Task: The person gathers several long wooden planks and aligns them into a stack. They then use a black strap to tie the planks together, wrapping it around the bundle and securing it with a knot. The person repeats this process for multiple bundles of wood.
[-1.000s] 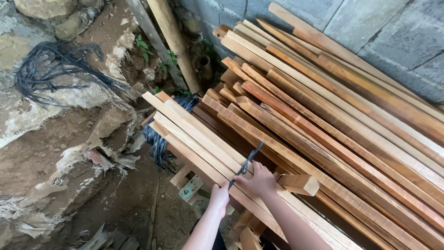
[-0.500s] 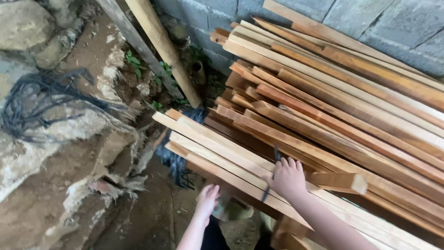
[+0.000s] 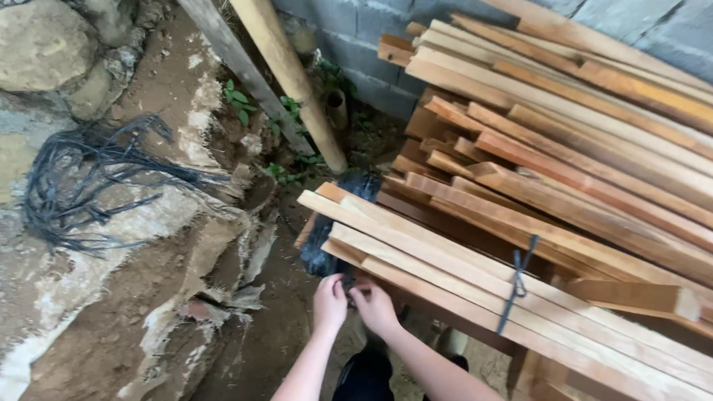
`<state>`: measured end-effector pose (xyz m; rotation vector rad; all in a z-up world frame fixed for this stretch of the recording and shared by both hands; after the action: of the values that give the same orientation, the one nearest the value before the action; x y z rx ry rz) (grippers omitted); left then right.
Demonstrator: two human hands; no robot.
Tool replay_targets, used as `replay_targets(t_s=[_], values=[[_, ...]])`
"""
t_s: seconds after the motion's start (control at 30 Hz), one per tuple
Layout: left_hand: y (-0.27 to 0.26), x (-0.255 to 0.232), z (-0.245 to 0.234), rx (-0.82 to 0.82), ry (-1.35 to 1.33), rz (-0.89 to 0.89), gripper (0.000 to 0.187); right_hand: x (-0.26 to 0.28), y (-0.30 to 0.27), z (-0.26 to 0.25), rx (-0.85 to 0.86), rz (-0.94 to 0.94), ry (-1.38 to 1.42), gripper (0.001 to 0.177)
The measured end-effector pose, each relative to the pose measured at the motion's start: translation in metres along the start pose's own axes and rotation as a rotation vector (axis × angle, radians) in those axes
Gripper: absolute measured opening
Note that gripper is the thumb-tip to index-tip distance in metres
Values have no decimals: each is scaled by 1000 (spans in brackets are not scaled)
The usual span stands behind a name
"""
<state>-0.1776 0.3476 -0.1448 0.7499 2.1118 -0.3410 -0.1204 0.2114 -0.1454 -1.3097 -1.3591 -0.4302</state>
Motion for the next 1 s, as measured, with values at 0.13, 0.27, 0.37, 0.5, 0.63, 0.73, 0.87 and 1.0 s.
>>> replay_targets(t_s=[0.13,0.27,0.37,0.5,0.63,0.73,0.87,1.0], values=[[20,-25,-18,22,-9,-26,21,-25,22,24,-222,155,-140,41],[31,-33,-23,136,-43,-14,22,-33,37,28,-433,125,-203,43],[36,-36,-23,234,-28,-32,23,-57,48,33,-493,90,-285,41],[38,-27,-12,326,-22,64,24,-81,57,42,-500,-219,-539,29],[39,0,3,315,41,10,27,-50,50,37,-554,17,-157,38],[41,12,10,296,37,4,24,-61,56,40,-561,82,-160,35],[44,-7,6,353,39,-11,23,-72,51,28,-515,205,-49,36],[46,-33,0,411,146,-80,33,-107,56,34,-279,205,300,33]])
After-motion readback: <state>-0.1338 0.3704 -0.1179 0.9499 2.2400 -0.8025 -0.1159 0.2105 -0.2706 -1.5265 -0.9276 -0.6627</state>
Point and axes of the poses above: each hand's wrist, its own y-axis towards the middle knuckle, its own z-axis out of the palm, x = y × z, the point moved 4 cm from there along y, towards the middle knuckle, and after that the axes turned 13 degrees about -x, right-handed, at the moved point
